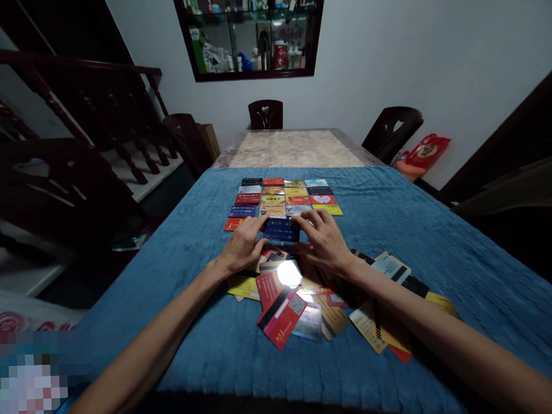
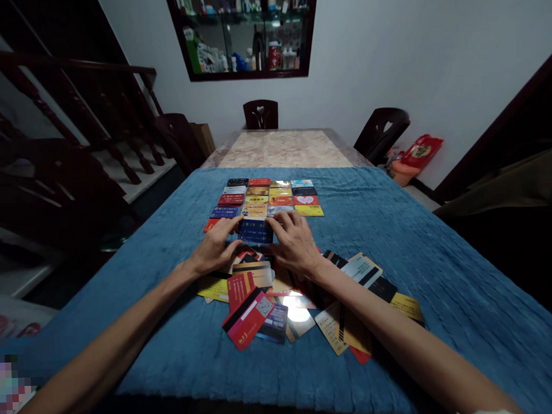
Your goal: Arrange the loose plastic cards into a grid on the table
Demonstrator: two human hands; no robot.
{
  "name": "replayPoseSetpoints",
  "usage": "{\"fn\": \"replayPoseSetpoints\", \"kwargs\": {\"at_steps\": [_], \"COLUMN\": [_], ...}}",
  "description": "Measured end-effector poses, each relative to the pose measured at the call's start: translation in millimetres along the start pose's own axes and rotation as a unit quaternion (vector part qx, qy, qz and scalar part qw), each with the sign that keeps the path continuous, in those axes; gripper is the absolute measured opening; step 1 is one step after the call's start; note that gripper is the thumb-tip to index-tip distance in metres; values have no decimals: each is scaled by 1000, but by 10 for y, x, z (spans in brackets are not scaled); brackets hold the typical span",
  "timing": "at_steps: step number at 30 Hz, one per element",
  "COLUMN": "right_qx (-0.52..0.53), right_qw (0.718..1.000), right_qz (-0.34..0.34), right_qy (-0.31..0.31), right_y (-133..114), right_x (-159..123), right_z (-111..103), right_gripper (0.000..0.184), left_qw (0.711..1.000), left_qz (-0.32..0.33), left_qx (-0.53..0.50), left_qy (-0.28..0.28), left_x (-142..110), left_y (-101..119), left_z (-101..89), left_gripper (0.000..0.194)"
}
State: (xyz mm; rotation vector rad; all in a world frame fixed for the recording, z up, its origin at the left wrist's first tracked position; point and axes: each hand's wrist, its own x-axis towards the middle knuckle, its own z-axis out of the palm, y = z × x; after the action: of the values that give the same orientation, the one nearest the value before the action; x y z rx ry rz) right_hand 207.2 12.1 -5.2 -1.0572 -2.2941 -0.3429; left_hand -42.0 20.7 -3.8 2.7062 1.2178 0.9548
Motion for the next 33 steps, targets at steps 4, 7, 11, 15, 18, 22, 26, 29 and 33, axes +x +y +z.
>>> {"fn": "replayPoseSetpoints", "kwargs": {"at_steps": [4,7,11,15,18,22,26,29,33], "right_qx": [4,8,16,14,12,17,24,24,19], "right_qw": [1000,1000,999,997,992,984,976,972,968], "right_qz": [4,14,22,36,62,93,113,118,122], "right_qy": [-13,-24,-41,-73,-111,-152,-182,-202,-220], "right_y": [-16,-37,-74,-114,-144,-192,-241,-264,-259], "right_x": [190,349,567,791,957,1147,1273,1324,1361], "right_z": [61,147,268,369,436,521,600,660,739], "right_gripper": [49,50,51,52,54,54,50,47,45], "left_qw": [1000,1000,999,997,996,992,986,982,980], "left_qz": [-7,-22,-46,-74,-88,-108,-136,-154,-157], "left_qx": [9,12,14,24,32,56,72,75,73], "left_qy": [8,18,24,15,0,-28,-60,-78,-96], "left_x": [27,54,80,114,159,216,231,224,222], "left_y": [-128,-242,-429,-646,-806,-1004,-1182,-1290,-1378], "left_z": [-74,-131,-196,-251,-280,-298,-286,-261,-215], "left_gripper": [56,56,55,56,56,55,58,59,57]}}
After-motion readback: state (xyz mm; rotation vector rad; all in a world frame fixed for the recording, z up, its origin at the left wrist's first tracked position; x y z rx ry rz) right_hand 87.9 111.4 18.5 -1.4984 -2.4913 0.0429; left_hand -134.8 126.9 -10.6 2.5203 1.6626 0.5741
